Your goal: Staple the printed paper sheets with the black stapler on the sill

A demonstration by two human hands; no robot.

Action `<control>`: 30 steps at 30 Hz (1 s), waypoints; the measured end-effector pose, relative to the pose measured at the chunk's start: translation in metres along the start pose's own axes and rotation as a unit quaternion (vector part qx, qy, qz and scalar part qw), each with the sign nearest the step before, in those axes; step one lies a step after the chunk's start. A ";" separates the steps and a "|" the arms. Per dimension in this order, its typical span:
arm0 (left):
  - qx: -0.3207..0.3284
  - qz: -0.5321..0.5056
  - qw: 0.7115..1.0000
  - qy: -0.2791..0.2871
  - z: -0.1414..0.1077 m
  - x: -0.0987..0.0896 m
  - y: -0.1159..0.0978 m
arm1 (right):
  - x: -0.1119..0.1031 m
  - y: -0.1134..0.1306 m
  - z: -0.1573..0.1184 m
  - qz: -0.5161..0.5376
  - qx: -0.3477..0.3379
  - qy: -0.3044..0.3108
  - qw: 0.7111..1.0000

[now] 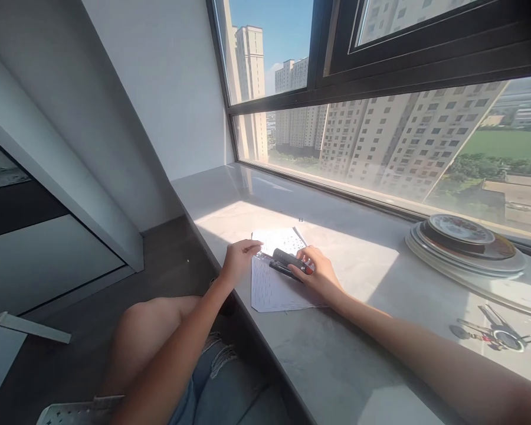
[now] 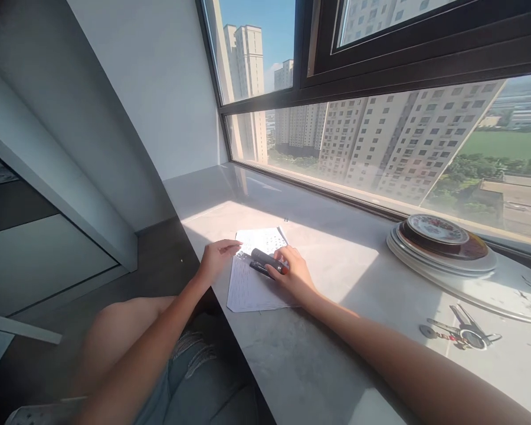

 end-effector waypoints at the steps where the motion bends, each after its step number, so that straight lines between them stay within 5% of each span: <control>1: 0.010 -0.004 1.000 0.011 0.000 0.005 -0.001 | 0.000 -0.001 0.000 0.001 0.002 0.000 1.000; 10: 0.036 0.055 0.994 0.092 0.002 0.021 -0.007 | 0.000 0.002 0.000 -0.024 -0.014 -0.005 1.000; 21: 0.020 0.200 0.974 0.102 0.020 0.021 -0.003 | 0.002 -0.003 0.001 -0.019 -0.003 -0.002 1.000; 27: 0.052 0.112 0.973 0.195 0.034 0.032 0.001 | 0.001 -0.003 0.001 -0.013 0.005 0.006 1.000; 30: 0.019 0.085 0.978 0.190 0.033 0.030 0.006 | 0.001 -0.001 0.000 -0.008 0.008 0.008 1.000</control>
Point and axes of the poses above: each hand's wrist, its own z-axis towards the middle knuckle, its own x-axis out of the palm, y = z × x, the point moved 7 cm from there along z, towards the middle knuckle, and after that the axes turned 14 degrees about y, right-handed, at the moved point
